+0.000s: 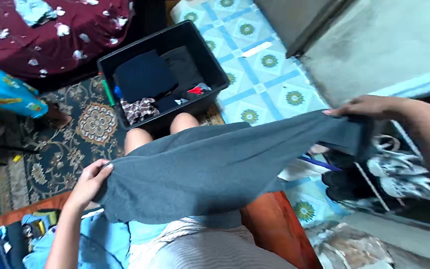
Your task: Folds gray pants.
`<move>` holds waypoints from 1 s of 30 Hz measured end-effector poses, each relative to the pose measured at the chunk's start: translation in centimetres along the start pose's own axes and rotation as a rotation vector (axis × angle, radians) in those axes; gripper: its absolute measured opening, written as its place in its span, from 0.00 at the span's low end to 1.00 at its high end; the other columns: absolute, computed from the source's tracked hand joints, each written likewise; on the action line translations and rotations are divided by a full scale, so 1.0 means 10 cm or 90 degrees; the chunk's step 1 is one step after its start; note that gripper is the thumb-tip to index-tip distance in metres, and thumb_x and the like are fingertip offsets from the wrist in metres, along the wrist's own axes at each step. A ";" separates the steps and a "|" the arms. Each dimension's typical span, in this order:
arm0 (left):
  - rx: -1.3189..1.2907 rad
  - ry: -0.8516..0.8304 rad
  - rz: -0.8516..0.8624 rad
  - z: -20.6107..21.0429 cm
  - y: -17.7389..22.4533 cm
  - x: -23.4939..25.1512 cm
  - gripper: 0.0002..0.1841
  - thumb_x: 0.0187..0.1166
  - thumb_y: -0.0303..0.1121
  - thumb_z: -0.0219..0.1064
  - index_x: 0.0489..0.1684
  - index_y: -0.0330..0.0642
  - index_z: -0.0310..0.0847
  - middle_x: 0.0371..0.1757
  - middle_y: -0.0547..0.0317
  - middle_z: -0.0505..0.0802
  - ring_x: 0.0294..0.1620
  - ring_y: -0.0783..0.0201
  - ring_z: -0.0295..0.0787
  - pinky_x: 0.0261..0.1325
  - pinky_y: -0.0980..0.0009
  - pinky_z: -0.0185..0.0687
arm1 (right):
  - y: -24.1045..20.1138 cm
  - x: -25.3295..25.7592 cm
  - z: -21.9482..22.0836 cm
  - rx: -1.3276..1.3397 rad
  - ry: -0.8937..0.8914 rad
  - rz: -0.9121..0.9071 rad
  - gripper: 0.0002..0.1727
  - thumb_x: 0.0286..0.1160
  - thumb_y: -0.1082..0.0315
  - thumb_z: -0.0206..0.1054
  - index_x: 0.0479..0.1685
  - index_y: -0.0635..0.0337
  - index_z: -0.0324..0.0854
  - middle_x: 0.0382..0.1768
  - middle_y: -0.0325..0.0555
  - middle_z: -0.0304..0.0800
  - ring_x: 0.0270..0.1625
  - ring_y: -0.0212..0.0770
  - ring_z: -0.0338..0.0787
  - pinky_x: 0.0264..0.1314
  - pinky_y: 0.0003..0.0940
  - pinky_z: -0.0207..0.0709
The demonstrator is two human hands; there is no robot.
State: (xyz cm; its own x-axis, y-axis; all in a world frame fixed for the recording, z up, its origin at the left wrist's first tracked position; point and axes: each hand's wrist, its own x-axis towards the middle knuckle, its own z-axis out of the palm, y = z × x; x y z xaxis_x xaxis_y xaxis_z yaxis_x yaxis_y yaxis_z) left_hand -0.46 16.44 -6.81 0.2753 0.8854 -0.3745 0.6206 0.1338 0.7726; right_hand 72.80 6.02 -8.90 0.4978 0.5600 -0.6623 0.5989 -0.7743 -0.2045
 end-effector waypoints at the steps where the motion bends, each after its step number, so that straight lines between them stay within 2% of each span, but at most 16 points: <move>1: -0.001 0.003 0.027 0.03 -0.03 0.03 0.11 0.90 0.34 0.58 0.56 0.40 0.82 0.40 0.57 0.90 0.37 0.69 0.85 0.44 0.66 0.83 | 0.13 0.10 0.02 -0.029 0.024 -0.024 0.27 0.88 0.61 0.63 0.53 0.88 0.78 0.54 0.86 0.81 0.61 0.78 0.81 0.68 0.76 0.66; 4: -0.020 -0.005 0.039 0.06 -0.16 0.10 0.17 0.85 0.31 0.64 0.68 0.36 0.76 0.50 0.48 0.89 0.47 0.61 0.86 0.54 0.59 0.83 | 0.46 0.43 0.25 -0.184 0.068 -0.066 0.23 0.79 0.60 0.73 0.49 0.79 0.85 0.50 0.84 0.86 0.60 0.83 0.83 0.64 0.83 0.68; 7: -0.099 -0.010 -0.053 -0.01 -0.40 -0.05 0.29 0.84 0.32 0.64 0.84 0.41 0.63 0.63 0.46 0.86 0.56 0.55 0.85 0.60 0.55 0.82 | 0.29 0.39 0.63 -0.220 0.123 -0.128 0.21 0.70 0.63 0.80 0.53 0.73 0.87 0.56 0.88 0.81 0.64 0.91 0.76 0.60 0.91 0.64; 9: -0.189 -0.013 -0.116 -0.02 -0.66 -0.21 0.32 0.82 0.35 0.65 0.87 0.47 0.60 0.67 0.51 0.87 0.58 0.57 0.87 0.59 0.57 0.84 | -0.15 0.12 0.92 -0.163 0.155 -0.233 0.20 0.73 0.64 0.78 0.56 0.71 0.86 0.59 0.86 0.79 0.64 0.89 0.76 0.60 0.90 0.64; 11: -0.252 -0.039 -0.181 0.08 -0.85 -0.38 0.32 0.82 0.36 0.67 0.87 0.50 0.63 0.68 0.52 0.87 0.58 0.57 0.88 0.60 0.57 0.86 | -0.74 -0.27 1.23 -0.087 0.170 -0.380 0.18 0.77 0.66 0.74 0.57 0.71 0.85 0.61 0.80 0.80 0.64 0.83 0.79 0.61 0.85 0.68; 13: -0.283 -0.039 -0.219 0.22 -0.89 -0.47 0.26 0.83 0.34 0.68 0.80 0.44 0.70 0.58 0.52 0.90 0.52 0.60 0.89 0.59 0.57 0.86 | -1.39 -0.74 1.56 -0.006 0.191 -0.544 0.15 0.80 0.69 0.69 0.57 0.72 0.85 0.61 0.74 0.83 0.64 0.75 0.83 0.65 0.77 0.73; 15: -0.329 0.033 -0.228 0.31 -0.80 -0.52 0.16 0.87 0.35 0.63 0.68 0.40 0.78 0.47 0.55 0.92 0.43 0.65 0.89 0.51 0.62 0.88 | -2.05 -1.27 1.91 0.056 0.216 -0.712 0.15 0.80 0.66 0.63 0.52 0.70 0.87 0.55 0.65 0.88 0.60 0.64 0.88 0.65 0.65 0.80; 17: -0.378 0.117 -0.220 0.29 -0.66 -0.61 0.15 0.91 0.39 0.58 0.64 0.41 0.80 0.45 0.57 0.93 0.40 0.68 0.90 0.48 0.66 0.89 | -2.62 -1.79 2.29 0.094 0.202 -0.850 0.15 0.80 0.61 0.61 0.46 0.62 0.90 0.47 0.52 0.92 0.54 0.50 0.91 0.60 0.52 0.85; 19: -0.416 0.165 -0.169 0.22 -0.51 -0.74 0.14 0.92 0.40 0.55 0.63 0.45 0.81 0.45 0.62 0.94 0.40 0.71 0.91 0.47 0.69 0.90 | -3.06 -2.23 2.65 0.114 0.140 -0.940 0.14 0.79 0.59 0.63 0.44 0.55 0.92 0.41 0.42 0.92 0.48 0.40 0.91 0.53 0.44 0.87; 20: -0.422 0.187 -0.135 0.20 -0.43 -0.80 0.13 0.92 0.40 0.55 0.61 0.47 0.83 0.44 0.63 0.94 0.39 0.72 0.92 0.46 0.71 0.90 | -3.23 -2.41 2.83 0.135 0.100 -0.961 0.13 0.78 0.57 0.65 0.45 0.54 0.92 0.40 0.40 0.92 0.46 0.39 0.91 0.50 0.43 0.87; 21: -0.417 0.209 -0.095 0.19 -0.35 -0.86 0.12 0.91 0.38 0.57 0.58 0.48 0.84 0.43 0.63 0.94 0.38 0.72 0.91 0.44 0.71 0.89 | -3.38 -2.56 2.99 0.161 0.066 -0.964 0.14 0.77 0.55 0.68 0.48 0.54 0.91 0.41 0.40 0.92 0.46 0.38 0.91 0.49 0.42 0.87; 23: -0.366 0.245 0.020 0.19 -0.19 -0.96 0.09 0.89 0.34 0.59 0.54 0.47 0.85 0.40 0.64 0.94 0.36 0.72 0.91 0.42 0.73 0.89 | -3.58 -2.81 3.18 0.197 0.023 -0.938 0.24 0.72 0.49 0.74 0.61 0.55 0.87 0.48 0.43 0.90 0.50 0.41 0.90 0.50 0.43 0.87; 25: -0.330 0.278 0.129 0.20 -0.05 -1.01 0.08 0.87 0.33 0.62 0.53 0.47 0.87 0.41 0.65 0.94 0.37 0.73 0.91 0.42 0.76 0.89 | -3.68 -2.99 3.24 0.236 0.043 -0.906 0.35 0.67 0.45 0.78 0.71 0.56 0.81 0.50 0.45 0.85 0.47 0.41 0.86 0.45 0.41 0.85; 26: -0.328 0.297 0.167 0.21 0.01 -1.03 0.08 0.87 0.34 0.62 0.52 0.46 0.88 0.41 0.66 0.94 0.38 0.74 0.91 0.43 0.77 0.89 | -3.70 -3.05 3.22 0.259 0.062 -0.895 0.36 0.66 0.45 0.79 0.72 0.56 0.80 0.50 0.46 0.83 0.45 0.41 0.85 0.42 0.39 0.84; 28: -0.336 0.302 0.232 0.21 0.12 -1.05 0.09 0.88 0.36 0.62 0.52 0.46 0.89 0.43 0.68 0.94 0.40 0.76 0.90 0.45 0.78 0.88 | -3.70 -3.12 3.11 0.293 0.088 -0.892 0.35 0.67 0.51 0.81 0.73 0.57 0.80 0.49 0.48 0.83 0.42 0.38 0.85 0.41 0.33 0.84; 30: -0.351 0.251 0.296 0.21 0.21 -1.04 0.11 0.89 0.35 0.60 0.55 0.46 0.88 0.50 0.68 0.93 0.46 0.76 0.90 0.50 0.78 0.88 | -3.65 -3.15 2.93 0.309 0.091 -0.887 0.34 0.67 0.56 0.81 0.73 0.59 0.79 0.50 0.48 0.83 0.42 0.34 0.85 0.40 0.27 0.84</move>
State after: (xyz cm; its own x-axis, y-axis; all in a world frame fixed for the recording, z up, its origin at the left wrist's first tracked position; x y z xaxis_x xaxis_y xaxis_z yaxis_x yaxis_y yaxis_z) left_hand -0.53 6.54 -2.36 0.0729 0.9819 0.1745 0.0279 -0.1769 0.9838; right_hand 16.88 7.97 -1.69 -0.2138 0.9181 0.3336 0.3857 0.3931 -0.8347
